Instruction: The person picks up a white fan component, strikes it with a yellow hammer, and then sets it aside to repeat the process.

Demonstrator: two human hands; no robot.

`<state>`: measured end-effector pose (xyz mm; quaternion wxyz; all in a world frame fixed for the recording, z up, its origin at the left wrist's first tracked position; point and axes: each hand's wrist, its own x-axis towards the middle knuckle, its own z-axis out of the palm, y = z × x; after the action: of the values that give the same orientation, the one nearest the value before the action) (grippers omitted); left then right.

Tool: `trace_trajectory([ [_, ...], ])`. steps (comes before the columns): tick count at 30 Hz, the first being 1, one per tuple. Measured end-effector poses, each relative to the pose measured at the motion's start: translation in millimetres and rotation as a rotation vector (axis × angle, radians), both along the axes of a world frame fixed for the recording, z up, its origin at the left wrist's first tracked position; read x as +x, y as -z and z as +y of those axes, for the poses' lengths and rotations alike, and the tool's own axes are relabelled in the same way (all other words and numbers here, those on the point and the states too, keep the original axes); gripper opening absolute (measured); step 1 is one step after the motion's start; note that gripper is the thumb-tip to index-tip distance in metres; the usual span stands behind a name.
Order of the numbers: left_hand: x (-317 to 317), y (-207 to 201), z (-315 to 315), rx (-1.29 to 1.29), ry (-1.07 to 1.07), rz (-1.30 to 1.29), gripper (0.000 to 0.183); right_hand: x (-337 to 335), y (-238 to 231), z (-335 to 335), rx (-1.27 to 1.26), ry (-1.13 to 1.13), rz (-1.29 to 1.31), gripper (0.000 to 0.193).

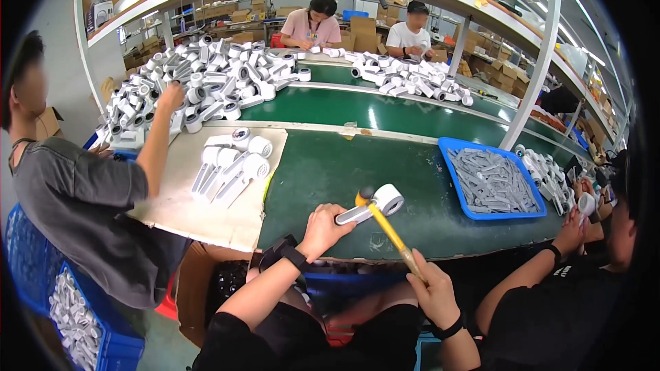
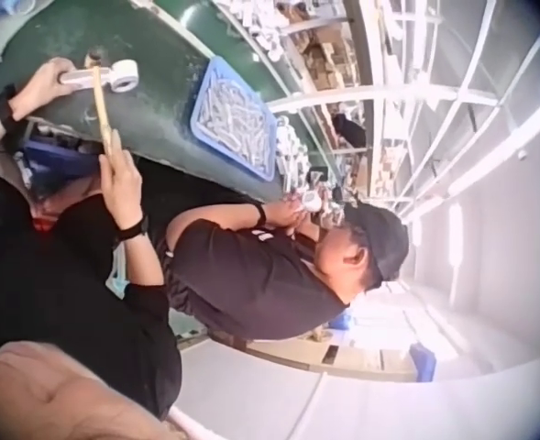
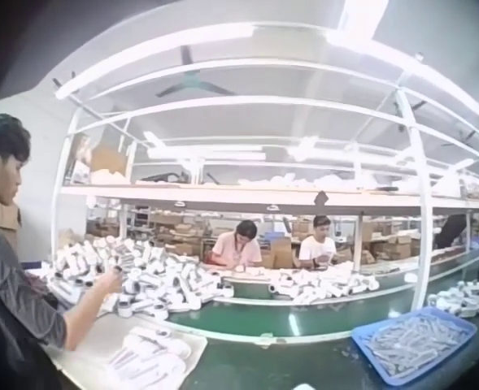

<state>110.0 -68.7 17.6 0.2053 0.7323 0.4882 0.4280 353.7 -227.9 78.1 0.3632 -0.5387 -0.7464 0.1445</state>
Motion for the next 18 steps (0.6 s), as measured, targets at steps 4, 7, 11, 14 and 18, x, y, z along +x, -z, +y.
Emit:
trace_trajectory([
  [4,0.7,2.4,-3.0,-0.011,-0.04,0.02,0.031,-7.0,2.9,-1.5,0.136,-0.06,0.149,0.053],
  [7,-1.2,4.9,-0.4,-0.002,-0.086,0.062,0.033,-9.2,-16.9,-0.9,-0.099,-0.055,-0.087,0.052],
  [11,1.2,6.5,-1.7,-0.026,-0.067,0.031,0.036,-15.3,-10.3,-4.4,0.281,-0.06,0.186,0.051],
  [14,1.3,8.9,3.0,-0.03,-0.089,0.05,0.036,-8.9,-5.5,-2.7,-0.115,-0.093,-0.103,0.05],
  [18,2.0,9.6,-1.5,-0.045,-0.071,0.036,0.036,-6.2,-11.9,-4.9,-0.006,-0.072,-0.018,0.049],
])
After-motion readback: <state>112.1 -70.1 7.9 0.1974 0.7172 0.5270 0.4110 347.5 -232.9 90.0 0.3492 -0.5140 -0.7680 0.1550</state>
